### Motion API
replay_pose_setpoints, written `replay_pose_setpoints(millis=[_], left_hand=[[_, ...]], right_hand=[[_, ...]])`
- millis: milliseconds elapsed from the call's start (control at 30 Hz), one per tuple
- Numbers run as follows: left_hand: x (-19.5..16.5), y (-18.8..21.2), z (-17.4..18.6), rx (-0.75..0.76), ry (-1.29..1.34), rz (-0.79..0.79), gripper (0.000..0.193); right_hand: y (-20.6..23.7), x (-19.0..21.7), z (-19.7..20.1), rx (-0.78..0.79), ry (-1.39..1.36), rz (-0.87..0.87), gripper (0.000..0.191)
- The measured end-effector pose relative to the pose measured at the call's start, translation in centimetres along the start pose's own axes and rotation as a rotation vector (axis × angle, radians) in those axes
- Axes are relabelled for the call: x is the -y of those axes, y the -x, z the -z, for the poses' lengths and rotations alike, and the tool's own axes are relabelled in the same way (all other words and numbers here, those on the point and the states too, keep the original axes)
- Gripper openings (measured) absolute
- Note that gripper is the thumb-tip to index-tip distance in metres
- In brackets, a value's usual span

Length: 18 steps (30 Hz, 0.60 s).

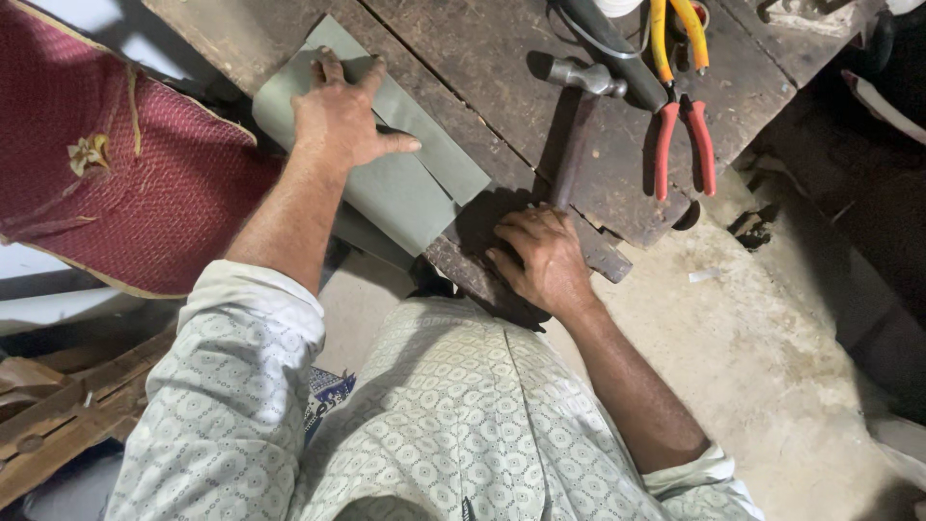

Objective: The person positions a gray sheet on a workbench, uses a white template to mark a line, and then cuts the sheet along the marked line with scissors. The person handles the sheet and template, then uses scissors to complete the cut.

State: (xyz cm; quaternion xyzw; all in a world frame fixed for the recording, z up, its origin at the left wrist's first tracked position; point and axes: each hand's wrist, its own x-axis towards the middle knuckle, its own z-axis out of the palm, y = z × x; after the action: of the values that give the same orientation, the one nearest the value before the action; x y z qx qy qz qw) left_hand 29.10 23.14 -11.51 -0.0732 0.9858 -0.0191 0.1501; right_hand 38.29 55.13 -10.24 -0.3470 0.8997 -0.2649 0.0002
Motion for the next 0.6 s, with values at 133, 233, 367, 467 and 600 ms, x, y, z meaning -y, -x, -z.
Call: replay_pose_setpoints(millis=[133,233,367,467,600], left_hand=[[-1.1,0.2,0.4,0.044,0.048,0.047,0.132],[-1.5,0.8,0.1,0.011,0.081,0.046,0.135],[-1.2,0.6,-0.6,0.044,0.035,0.008,0.141],[-0.5,0.2,-1.0,0.062,0.005,-0.057,0.157],[-0.3,0.0,-1.5,0.057,-0.029,-0.071,0.158]], right_hand=[[0.3,-0.1,0.2,-0.040,-0.074,0.000,0.029],[1.2,-0.7,0.1,-0.094,-0.191,-0.040,0.021],[3.5,-1.6,-0.2,-0.173,-0.206,-0.106,0.018],[5.2,-1.8,-0.8,-0.200,-0.164,-0.095,0.017],[6.6,-1.7,-1.5,-0.145,-0.158,-0.095,0.019]])
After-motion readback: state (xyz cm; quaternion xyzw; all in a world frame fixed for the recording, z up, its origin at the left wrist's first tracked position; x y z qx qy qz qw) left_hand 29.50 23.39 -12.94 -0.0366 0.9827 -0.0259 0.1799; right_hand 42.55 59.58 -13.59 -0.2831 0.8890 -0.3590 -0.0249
